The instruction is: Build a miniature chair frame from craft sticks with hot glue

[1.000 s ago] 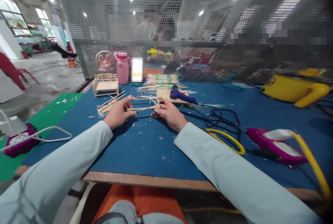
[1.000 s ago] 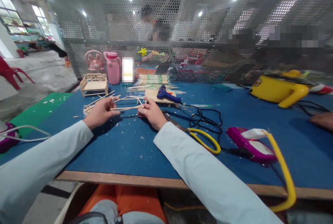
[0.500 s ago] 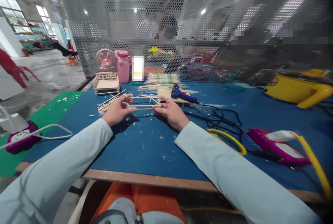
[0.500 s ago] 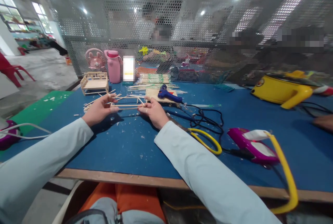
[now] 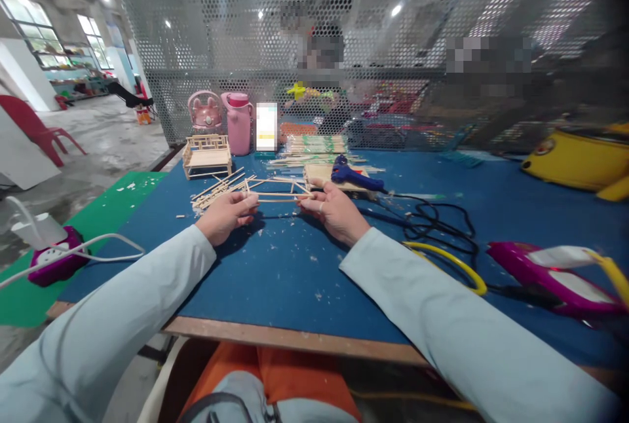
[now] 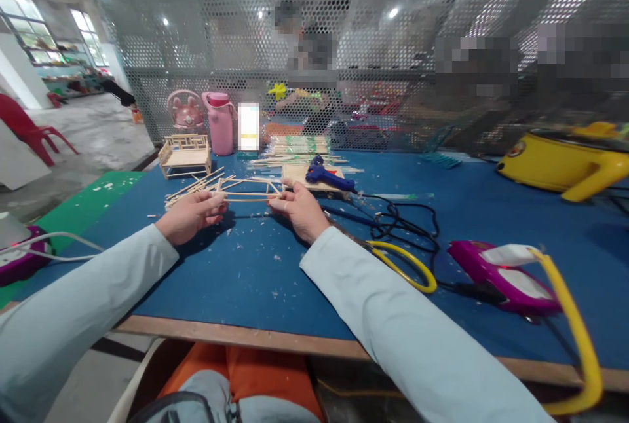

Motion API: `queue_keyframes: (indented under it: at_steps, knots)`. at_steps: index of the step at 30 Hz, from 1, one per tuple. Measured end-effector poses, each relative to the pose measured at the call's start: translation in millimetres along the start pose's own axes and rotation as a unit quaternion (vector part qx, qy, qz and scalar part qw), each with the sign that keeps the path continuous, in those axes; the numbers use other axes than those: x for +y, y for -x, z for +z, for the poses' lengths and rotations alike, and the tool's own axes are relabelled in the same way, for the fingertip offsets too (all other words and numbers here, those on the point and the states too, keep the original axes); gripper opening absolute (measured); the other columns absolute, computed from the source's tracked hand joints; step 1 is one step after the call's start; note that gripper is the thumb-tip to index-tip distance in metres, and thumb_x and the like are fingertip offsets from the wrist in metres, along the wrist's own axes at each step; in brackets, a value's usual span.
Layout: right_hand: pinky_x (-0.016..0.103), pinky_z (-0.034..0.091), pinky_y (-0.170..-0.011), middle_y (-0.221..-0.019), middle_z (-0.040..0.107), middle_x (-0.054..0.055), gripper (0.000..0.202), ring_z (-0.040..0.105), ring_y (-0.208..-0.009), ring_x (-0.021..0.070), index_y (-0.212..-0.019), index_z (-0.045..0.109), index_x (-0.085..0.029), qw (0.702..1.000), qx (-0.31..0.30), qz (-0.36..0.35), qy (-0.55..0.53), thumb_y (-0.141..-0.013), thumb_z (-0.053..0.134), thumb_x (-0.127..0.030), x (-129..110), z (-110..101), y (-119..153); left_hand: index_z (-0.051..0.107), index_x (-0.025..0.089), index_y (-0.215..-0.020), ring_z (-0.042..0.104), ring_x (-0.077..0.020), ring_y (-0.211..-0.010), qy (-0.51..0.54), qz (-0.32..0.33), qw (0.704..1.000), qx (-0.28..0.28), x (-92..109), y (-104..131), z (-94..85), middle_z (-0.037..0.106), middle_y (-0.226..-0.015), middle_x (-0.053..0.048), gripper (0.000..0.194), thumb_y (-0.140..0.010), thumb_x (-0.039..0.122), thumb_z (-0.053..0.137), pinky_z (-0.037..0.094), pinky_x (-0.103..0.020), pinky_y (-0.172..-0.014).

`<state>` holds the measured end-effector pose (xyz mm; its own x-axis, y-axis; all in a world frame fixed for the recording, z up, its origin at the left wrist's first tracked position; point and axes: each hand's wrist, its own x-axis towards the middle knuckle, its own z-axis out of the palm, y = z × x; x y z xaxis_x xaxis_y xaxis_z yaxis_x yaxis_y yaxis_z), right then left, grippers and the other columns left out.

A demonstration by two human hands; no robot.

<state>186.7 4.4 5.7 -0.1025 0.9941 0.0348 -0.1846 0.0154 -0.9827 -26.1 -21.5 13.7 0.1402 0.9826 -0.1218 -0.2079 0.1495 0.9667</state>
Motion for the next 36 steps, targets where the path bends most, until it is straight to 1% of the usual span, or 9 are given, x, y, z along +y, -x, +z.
queue_keyframes:
  at_steps: [2, 4, 9, 14, 19, 23, 29, 32, 36]
  knots:
    - [0.026, 0.047, -0.068, -0.069, 0.064, -0.003, 0.051, 0.061, -0.067, 0.0117, -0.099, 0.043, -0.022, 1.000, -0.011, 0.001, -0.004, -0.055, 0.066, -0.007, -1, 1, 1, 0.058, 0.011, -0.068, 0.050, -0.0049, -0.054, -0.018, 0.017, 1.000, 0.003, -2, -1, -0.5, 0.055, -0.061, 0.000, 0.022, -0.067, 0.029, 0.071, 0.042, -0.018, -0.057]
    - [0.026, 0.047, -0.067, -0.069, 0.063, -0.004, 0.050, 0.062, -0.069, 0.0122, -0.097, 0.043, -0.023, 0.999, -0.022, 0.013, -0.021, -0.055, 0.064, -0.005, -3, 1, 3, 0.057, 0.011, -0.064, 0.049, -0.0048, -0.052, -0.026, 0.027, 0.999, 0.011, -3, -3, -0.8, 0.054, -0.057, 0.001, 0.024, -0.066, 0.031, 0.071, 0.041, -0.019, -0.056]
    - [0.025, 0.047, -0.066, -0.069, 0.065, -0.003, 0.044, 0.063, -0.070, 0.0127, -0.092, 0.042, -0.022, 0.997, -0.022, 0.043, -0.062, -0.054, 0.057, -0.002, -6, 1, 5, 0.058, 0.011, -0.062, 0.052, -0.0062, -0.056, -0.011, 0.032, 0.999, 0.027, -2, -3, -0.5, 0.056, -0.058, 0.001, 0.028, -0.061, 0.034, 0.074, 0.043, -0.021, -0.060]
    - [0.024, 0.046, -0.062, -0.070, 0.066, -0.002, 0.043, 0.063, -0.068, 0.0127, -0.096, 0.043, -0.022, 0.997, -0.011, 0.039, -0.063, -0.060, 0.058, -0.006, -6, 0, 4, 0.058, 0.011, -0.065, 0.053, -0.0063, -0.058, 0.007, 0.035, 0.999, 0.030, -5, -4, -0.5, 0.057, -0.061, 0.000, 0.032, -0.057, 0.036, 0.075, 0.044, -0.022, -0.063]
    - [0.025, 0.046, -0.063, -0.073, 0.067, -0.002, 0.047, 0.061, -0.065, 0.0115, -0.102, 0.043, -0.022, 0.998, 0.001, 0.036, -0.059, -0.061, 0.062, -0.009, -6, 0, 4, 0.058, 0.010, -0.066, 0.053, -0.0068, -0.061, 0.023, 0.040, 0.998, 0.033, -7, -6, -2.3, 0.058, -0.064, 0.000, 0.035, -0.055, 0.038, 0.076, 0.044, -0.023, -0.065]
    - [0.026, 0.046, -0.065, -0.072, 0.066, -0.002, 0.051, 0.061, -0.064, 0.0119, -0.103, 0.044, -0.022, 0.999, -0.007, 0.033, -0.040, -0.058, 0.063, -0.008, -6, 1, 6, 0.058, 0.011, -0.066, 0.053, -0.0066, -0.060, 0.036, 0.044, 0.998, 0.038, -6, -7, -1.9, 0.058, -0.064, 0.000, 0.033, -0.057, 0.037, 0.075, 0.044, -0.023, -0.066]
    - [0.027, 0.047, -0.066, -0.075, 0.066, -0.002, 0.055, 0.062, -0.066, 0.0127, -0.103, 0.044, -0.024, 1.000, -0.018, 0.013, -0.011, -0.055, 0.068, -0.011, -5, -1, 4, 0.058, 0.011, -0.068, 0.054, -0.0054, -0.059, 0.049, 0.040, 0.997, 0.043, -3, -3, 3.1, 0.058, -0.063, 0.000, 0.019, -0.068, 0.026, 0.070, 0.044, -0.021, -0.067]
    - [0.026, 0.046, -0.064, -0.075, 0.065, -0.002, 0.055, 0.061, -0.066, 0.0124, -0.103, 0.044, -0.024, 1.000, -0.012, -0.004, 0.008, -0.055, 0.070, -0.014, -5, -3, 2, 0.058, 0.011, -0.069, 0.055, -0.0058, -0.061, 0.065, 0.023, 0.997, 0.023, 1, -3, 1.5, 0.060, -0.067, -0.001, 0.013, -0.073, 0.021, 0.066, 0.046, -0.022, -0.069]
    - [0.024, 0.044, -0.060, -0.075, 0.064, -0.002, 0.055, 0.059, -0.064, 0.0113, -0.103, 0.045, -0.024, 1.000, -0.001, -0.006, 0.022, -0.056, 0.071, -0.016, -6, -5, 1, 0.060, 0.011, -0.078, 0.059, -0.0081, -0.069, 0.088, -0.019, 0.995, -0.040, 7, -5, -6.1, 0.063, -0.078, -0.006, 0.009, -0.081, 0.018, 0.056, 0.048, -0.022, -0.070]
